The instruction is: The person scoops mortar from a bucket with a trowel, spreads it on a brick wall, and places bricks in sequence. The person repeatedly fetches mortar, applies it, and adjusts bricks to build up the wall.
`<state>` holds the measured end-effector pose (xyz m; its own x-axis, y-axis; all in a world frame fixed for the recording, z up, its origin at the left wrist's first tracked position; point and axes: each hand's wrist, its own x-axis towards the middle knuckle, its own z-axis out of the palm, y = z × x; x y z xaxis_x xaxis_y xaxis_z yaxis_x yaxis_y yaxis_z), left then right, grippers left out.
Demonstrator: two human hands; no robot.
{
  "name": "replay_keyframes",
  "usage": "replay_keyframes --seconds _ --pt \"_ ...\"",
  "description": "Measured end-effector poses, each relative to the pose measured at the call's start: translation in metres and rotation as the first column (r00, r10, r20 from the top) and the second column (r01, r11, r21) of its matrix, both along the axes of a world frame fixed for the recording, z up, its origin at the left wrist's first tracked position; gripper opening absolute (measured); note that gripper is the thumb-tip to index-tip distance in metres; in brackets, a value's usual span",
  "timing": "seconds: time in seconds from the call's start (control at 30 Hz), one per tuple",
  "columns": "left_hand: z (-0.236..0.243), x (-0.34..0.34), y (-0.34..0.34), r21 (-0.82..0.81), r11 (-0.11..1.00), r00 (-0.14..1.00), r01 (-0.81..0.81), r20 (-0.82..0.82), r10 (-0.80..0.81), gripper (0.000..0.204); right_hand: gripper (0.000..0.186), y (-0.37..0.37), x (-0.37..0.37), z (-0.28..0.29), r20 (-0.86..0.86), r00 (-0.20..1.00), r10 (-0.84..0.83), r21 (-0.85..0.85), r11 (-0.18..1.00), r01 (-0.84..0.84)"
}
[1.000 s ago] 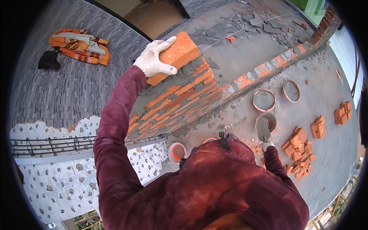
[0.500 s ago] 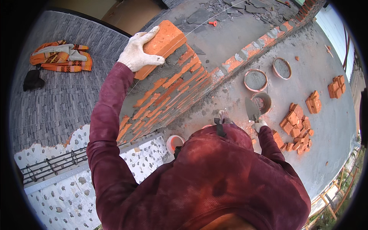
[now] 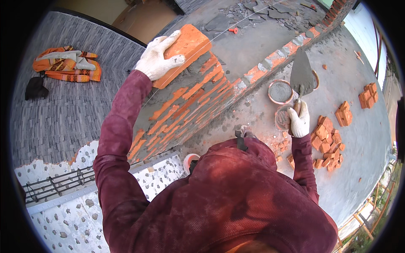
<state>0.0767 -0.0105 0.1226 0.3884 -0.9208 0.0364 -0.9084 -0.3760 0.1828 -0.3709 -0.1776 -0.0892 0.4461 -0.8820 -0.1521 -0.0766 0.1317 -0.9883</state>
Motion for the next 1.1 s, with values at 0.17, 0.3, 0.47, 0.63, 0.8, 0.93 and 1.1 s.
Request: replay_keyframes --seconds 0.17,0.3,0.47,0.63,0.8,0.93,1.1 --pt "0.004 0.007 0.02 0.011 0.987 0.987 -0.158 -0.021 0.158 0.096 0.054 0.0 0.038 0.131 -0.109 0.977 0.181 -0.428 0.879 -0.21" --pt "0.002 -0.005 0.021 0.018 0.982 0.982 -0.189 0.01 0.189 0.092 0.056 0.005 0.073 0.196 -0.283 0.915 0.288 -0.648 0.646 -0.403" --pt "-0.009 -0.004 0.02 -0.061 0.988 0.988 -0.14 0.053 0.143 0.102 0.048 -0.001 0.123 0.236 -0.448 0.851 0.274 -0.727 0.443 -0.525" --pt "-0.019 0.001 0.026 -0.117 0.986 0.99 -0.119 0.064 0.127 0.105 0.038 0.006 0.168 0.27 -0.555 0.769 0.317 -0.742 0.228 -0.63" --pt "-0.021 -0.004 0.03 -0.134 0.985 0.991 -0.113 0.06 0.122 0.096 0.027 0.021 0.211 0.274 -0.61 0.74 0.283 -0.752 0.089 -0.654" --pt "-0.03 0.003 0.025 -0.161 0.983 0.993 -0.093 0.061 0.104 0.097 0.032 0.023 0.234 0.249 -0.702 0.639 0.315 -0.66 0.051 -0.75" --pt "-0.022 0.008 0.048 -0.17 0.973 0.982 -0.157 0.075 0.171 0.098 0.029 0.032 0.237 0.291 -0.613 0.715 0.336 -0.743 0.064 -0.666"
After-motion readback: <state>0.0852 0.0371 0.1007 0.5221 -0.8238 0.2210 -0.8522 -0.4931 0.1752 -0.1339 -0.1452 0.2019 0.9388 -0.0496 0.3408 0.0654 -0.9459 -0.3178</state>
